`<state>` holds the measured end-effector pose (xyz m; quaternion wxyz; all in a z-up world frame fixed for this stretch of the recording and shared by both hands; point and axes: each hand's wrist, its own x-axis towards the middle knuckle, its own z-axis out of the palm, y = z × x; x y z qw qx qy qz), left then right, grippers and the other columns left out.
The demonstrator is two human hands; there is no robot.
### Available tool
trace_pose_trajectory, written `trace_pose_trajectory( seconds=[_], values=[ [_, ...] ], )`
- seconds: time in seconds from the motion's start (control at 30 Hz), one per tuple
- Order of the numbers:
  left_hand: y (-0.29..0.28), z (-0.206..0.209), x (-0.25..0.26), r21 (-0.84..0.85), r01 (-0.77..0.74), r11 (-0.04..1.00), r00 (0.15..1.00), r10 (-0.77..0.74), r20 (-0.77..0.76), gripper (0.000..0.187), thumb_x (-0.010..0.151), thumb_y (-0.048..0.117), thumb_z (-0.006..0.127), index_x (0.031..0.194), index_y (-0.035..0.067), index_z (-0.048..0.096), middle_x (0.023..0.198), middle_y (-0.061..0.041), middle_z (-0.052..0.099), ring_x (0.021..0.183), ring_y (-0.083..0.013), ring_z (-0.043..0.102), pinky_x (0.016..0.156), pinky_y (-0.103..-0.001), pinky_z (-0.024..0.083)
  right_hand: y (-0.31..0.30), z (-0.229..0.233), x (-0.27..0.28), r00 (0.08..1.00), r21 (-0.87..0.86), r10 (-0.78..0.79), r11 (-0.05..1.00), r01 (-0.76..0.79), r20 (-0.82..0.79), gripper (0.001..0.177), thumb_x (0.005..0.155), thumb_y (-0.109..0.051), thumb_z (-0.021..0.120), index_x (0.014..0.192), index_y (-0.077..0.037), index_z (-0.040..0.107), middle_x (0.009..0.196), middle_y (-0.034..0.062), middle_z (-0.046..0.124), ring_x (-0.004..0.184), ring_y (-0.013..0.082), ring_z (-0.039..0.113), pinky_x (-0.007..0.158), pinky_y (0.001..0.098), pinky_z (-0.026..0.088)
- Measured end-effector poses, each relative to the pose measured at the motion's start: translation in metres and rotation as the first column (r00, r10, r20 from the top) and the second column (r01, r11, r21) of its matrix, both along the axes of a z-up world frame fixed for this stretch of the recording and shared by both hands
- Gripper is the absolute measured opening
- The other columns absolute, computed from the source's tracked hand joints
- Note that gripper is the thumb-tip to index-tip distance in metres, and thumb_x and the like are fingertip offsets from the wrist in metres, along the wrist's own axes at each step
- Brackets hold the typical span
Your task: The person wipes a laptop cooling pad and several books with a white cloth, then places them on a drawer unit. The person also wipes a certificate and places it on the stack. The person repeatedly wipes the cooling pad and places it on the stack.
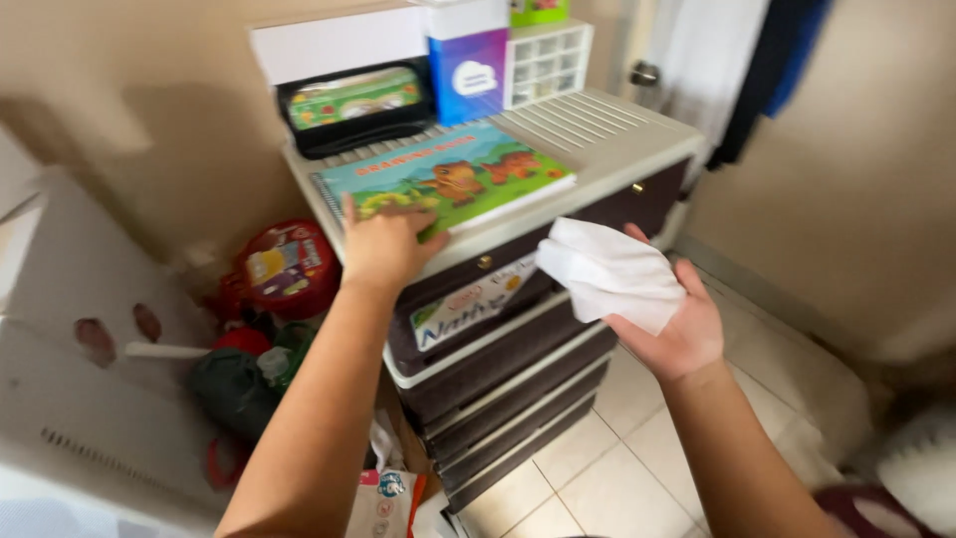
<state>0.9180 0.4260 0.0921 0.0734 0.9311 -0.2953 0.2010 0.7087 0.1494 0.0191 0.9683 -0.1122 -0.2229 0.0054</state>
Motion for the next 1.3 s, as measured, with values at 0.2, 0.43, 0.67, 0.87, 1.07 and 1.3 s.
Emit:
trace_pose_trajectory(
  seconds=[0.2, 0.43, 0.67, 0.87, 1.07, 1.3],
  values=[
    [-0.043, -0.028, -0.080, -0.655, 0.383, 0.652, 0.749, -0.634, -0.193, 0.053, 0.094, 0.052, 0.066, 0.138, 0.022, 0.066, 0.143, -0.008, 0.065, 0.137, -0.0225, 0.058, 0.119, -0.044, 0.045, 0.024, 0.015, -0.065, 0.998, 0.038, -0.059, 0.998, 0.058, 0.032, 0.061, 0.110, -0.039, 0.032, 0.163, -0.010, 0.033, 0.166, 0.0192, 0.036, 0.152, 0.0439, 0.032, 0.120, 0.0603, 0.030],
    [-0.092, -0.053, -0.148, -0.923, -0.105, 0.371, -0.254, -0.907, -0.336, 0.065, 0.096, 0.035, 0.066, 0.154, 0.015, 0.043, 0.145, -0.002, 0.059, 0.132, -0.0174, 0.058, 0.106, -0.042, 0.053, 0.048, 0.008, -0.145, 0.943, 0.010, -0.327, 0.944, 0.329, -0.065, 0.060, 0.111, -0.042, 0.028, 0.162, -0.011, 0.036, 0.163, 0.0191, 0.041, 0.148, 0.0420, 0.039, 0.120, 0.0586, 0.031],
    [-0.149, -0.100, -0.209, -0.851, -0.032, 0.524, -0.141, -0.845, -0.516, 0.032, 0.087, 0.010, 0.078, 0.117, 0.005, 0.068, 0.100, -0.003, 0.072, 0.090, -0.0126, 0.067, 0.078, -0.031, 0.055, 0.045, -0.013, -0.245, 0.755, -0.187, -0.613, 0.790, 0.584, -0.231, 0.061, 0.111, -0.046, 0.024, 0.161, -0.013, 0.038, 0.157, 0.0158, 0.048, 0.144, 0.0365, 0.045, 0.119, 0.0535, 0.033],
    [-0.204, -0.108, -0.282, -0.778, 0.189, 0.599, -0.130, -0.770, -0.624, 0.016, 0.090, 0.013, 0.076, 0.102, 0.002, 0.072, 0.092, -0.004, 0.073, 0.081, -0.0131, 0.068, 0.071, -0.029, 0.059, 0.026, -0.037, -0.331, 0.477, -0.382, -0.790, 0.607, 0.697, -0.386, 0.063, 0.109, -0.050, 0.028, 0.158, -0.014, 0.040, 0.152, 0.0132, 0.053, 0.138, 0.0308, 0.051, 0.115, 0.0476, 0.037],
    [-0.282, -0.131, -0.392, -0.720, 0.148, 0.678, -0.551, -0.549, -0.629, 0.017, 0.096, 0.018, 0.064, 0.108, 0.007, 0.058, 0.103, -0.007, 0.069, 0.091, -0.0177, 0.071, 0.077, -0.032, 0.065, 0.006, -0.062, -0.437, 0.252, -0.374, -0.838, 0.458, 0.806, -0.484, 0.062, 0.105, -0.050, 0.037, 0.150, -0.010, 0.046, 0.148, 0.0140, 0.056, 0.135, 0.0318, 0.054, 0.115, 0.0507, 0.039],
    [-0.365, -0.199, -0.590, -0.724, 0.438, 0.533, -0.609, -0.417, -0.675, 0.038, 0.085, 0.010, 0.075, 0.121, 0.014, 0.062, 0.107, -0.002, 0.073, 0.092, -0.0108, 0.065, 0.068, -0.025, 0.049, -0.007, -0.116, -0.588, 0.071, -0.152, -0.740, 0.230, 0.961, -0.669, 0.064, 0.098, -0.051, 0.054, 0.141, -0.003, 0.053, 0.139, 0.0174, 0.061, 0.125, 0.0344, 0.059, 0.112, 0.0509, 0.040]
  ],
)
